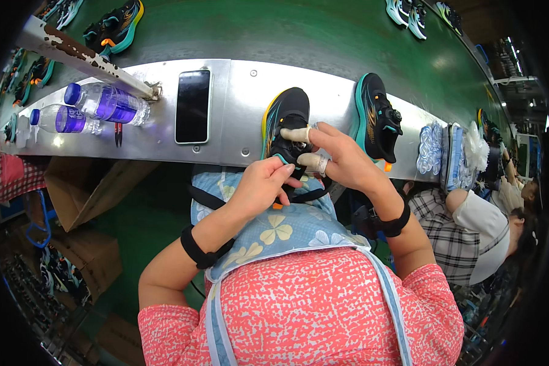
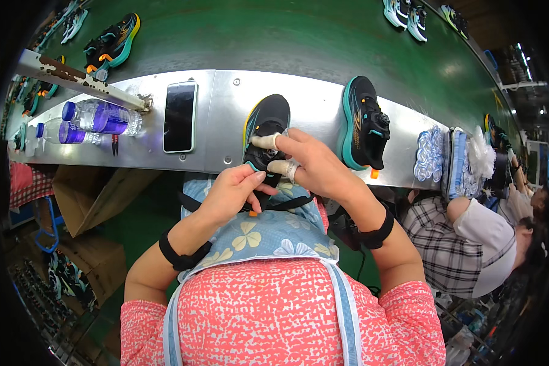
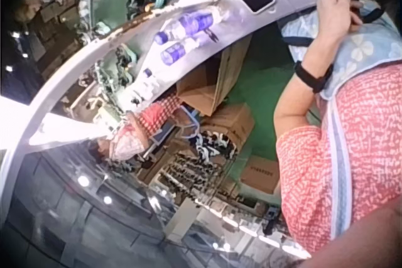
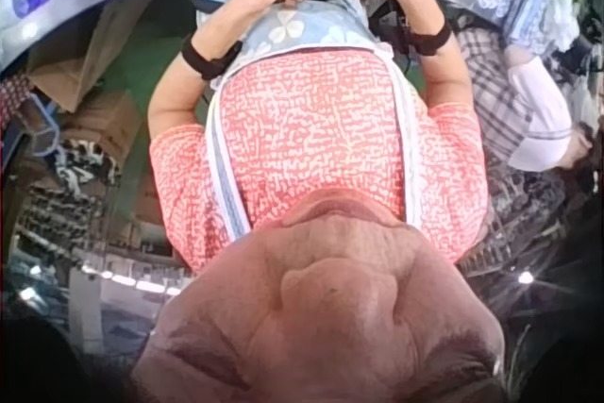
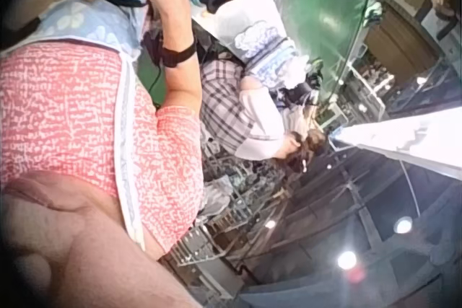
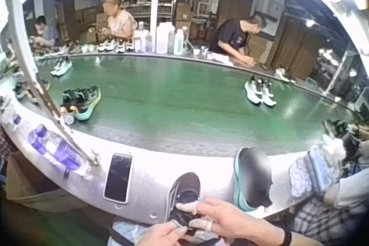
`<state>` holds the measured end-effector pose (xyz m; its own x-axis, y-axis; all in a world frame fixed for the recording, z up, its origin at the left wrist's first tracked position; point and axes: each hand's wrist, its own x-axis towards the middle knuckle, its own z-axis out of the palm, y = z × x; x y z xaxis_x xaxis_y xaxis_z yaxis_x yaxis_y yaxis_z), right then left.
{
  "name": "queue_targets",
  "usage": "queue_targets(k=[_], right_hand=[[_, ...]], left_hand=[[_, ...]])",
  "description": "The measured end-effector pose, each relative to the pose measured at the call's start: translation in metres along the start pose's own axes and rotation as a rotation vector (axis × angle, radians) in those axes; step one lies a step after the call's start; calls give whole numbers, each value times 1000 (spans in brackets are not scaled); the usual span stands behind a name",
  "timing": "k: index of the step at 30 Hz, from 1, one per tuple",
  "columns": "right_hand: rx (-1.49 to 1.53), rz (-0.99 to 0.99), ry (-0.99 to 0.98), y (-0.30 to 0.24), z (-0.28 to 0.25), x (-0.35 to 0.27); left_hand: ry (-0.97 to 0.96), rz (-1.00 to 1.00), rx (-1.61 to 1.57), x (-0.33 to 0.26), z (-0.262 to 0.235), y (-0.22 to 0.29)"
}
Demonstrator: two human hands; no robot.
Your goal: Cleaning and inspecting shoes on a manufacturing conveyor line.
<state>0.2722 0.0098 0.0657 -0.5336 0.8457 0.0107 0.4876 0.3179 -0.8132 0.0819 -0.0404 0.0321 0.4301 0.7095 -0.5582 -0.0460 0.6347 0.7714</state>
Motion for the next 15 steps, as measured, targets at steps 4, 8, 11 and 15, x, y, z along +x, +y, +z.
queue_targets(k=[4, 8, 11, 15], right_hand=[[-370, -103, 145, 6, 19, -7], [-373, -62, 238, 8, 23, -10], [-39, 29, 33, 9, 0, -2], [134, 137, -167, 2, -16, -3]], left_hand=[[0, 17, 18, 3, 0, -3], [-40, -13, 27, -3, -4, 6], [-21, -24, 145, -19, -12, 21], [325, 438, 748, -30, -15, 31]])
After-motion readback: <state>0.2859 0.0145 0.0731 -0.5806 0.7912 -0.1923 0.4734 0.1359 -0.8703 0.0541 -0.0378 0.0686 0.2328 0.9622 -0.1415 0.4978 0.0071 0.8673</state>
